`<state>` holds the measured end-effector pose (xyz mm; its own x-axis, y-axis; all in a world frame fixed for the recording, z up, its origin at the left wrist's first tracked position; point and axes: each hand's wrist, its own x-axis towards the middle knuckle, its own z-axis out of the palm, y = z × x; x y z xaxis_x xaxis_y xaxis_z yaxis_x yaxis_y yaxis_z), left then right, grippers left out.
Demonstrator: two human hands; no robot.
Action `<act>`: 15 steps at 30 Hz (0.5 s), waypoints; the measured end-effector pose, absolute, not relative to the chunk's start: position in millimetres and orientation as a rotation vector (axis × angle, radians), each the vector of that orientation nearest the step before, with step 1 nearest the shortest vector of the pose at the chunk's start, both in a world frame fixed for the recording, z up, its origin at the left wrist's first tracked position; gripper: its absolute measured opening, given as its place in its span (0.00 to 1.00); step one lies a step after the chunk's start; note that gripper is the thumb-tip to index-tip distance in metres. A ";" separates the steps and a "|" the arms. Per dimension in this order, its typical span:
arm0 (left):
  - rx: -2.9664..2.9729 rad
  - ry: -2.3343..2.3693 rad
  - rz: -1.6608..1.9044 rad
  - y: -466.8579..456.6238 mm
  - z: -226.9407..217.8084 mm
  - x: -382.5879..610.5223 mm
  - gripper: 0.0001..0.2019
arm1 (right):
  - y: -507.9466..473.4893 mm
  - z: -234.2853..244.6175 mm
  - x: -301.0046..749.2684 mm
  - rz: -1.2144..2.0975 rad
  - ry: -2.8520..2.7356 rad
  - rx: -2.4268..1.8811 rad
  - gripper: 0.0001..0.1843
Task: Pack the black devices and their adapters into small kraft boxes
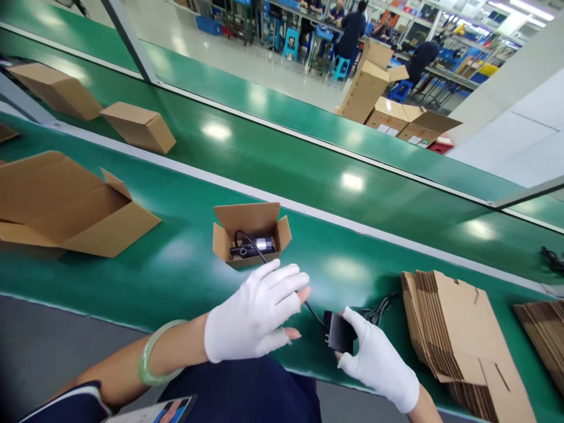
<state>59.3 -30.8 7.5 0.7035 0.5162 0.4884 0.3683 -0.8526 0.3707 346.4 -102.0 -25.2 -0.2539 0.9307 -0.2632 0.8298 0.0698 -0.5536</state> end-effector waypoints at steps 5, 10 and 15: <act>2.601 0.824 0.927 -31.3 3.6 93.6 0.14 | -111.3 3.7 328.5 1.334 -1.396 -1.370 0.39; 2.116 0.944 1.120 -37.0 -6.2 99.1 0.15 | -86.7 13.2 273.7 1.415 -1.172 -1.395 0.47; 1.744 1.004 1.261 -43.4 -18.9 95.2 0.15 | -65.9 9.3 237.0 1.397 -0.998 -1.315 0.39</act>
<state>95.2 -43.4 -18.9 0.2075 0.9026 0.3771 0.1656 -0.4124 0.8958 237.0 -65.9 9.3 0.0185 0.9733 -0.2287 -0.0988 -0.2258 -0.9691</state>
